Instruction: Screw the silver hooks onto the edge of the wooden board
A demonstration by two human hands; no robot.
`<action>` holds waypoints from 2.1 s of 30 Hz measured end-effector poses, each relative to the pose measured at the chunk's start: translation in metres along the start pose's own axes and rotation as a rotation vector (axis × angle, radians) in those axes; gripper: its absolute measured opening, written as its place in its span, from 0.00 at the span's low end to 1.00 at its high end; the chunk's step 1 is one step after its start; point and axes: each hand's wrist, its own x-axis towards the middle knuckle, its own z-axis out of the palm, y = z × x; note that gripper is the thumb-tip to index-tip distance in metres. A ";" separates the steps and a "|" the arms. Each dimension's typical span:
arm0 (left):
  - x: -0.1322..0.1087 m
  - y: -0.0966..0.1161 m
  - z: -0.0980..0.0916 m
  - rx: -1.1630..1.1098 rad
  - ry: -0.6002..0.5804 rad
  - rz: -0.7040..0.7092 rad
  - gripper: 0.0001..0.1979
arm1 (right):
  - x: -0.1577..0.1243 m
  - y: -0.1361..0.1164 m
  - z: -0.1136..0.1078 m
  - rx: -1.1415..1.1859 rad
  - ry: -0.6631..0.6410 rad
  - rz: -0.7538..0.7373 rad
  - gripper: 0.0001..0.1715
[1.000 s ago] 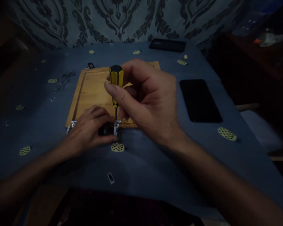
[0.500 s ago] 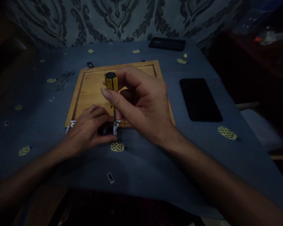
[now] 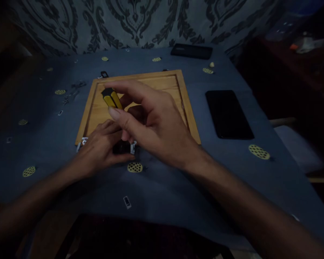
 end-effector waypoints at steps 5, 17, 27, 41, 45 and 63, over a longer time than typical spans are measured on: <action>-0.001 0.000 0.001 0.010 0.009 0.004 0.18 | 0.003 -0.002 0.003 -0.040 -0.002 -0.020 0.08; -0.001 0.001 0.000 0.004 0.006 -0.007 0.18 | 0.006 -0.003 0.001 -0.057 -0.042 0.015 0.11; -0.001 0.002 0.000 -0.025 -0.003 -0.024 0.18 | 0.007 0.001 0.005 -0.003 0.003 0.085 0.15; 0.000 0.001 0.000 -0.021 -0.006 -0.028 0.18 | 0.007 0.004 0.010 -0.072 0.120 0.015 0.13; 0.000 0.001 -0.001 -0.035 0.005 -0.017 0.20 | 0.006 0.002 0.012 -0.031 0.231 -0.041 0.11; -0.001 0.001 -0.002 -0.031 0.003 -0.021 0.19 | 0.002 0.006 0.011 0.027 0.286 0.029 0.12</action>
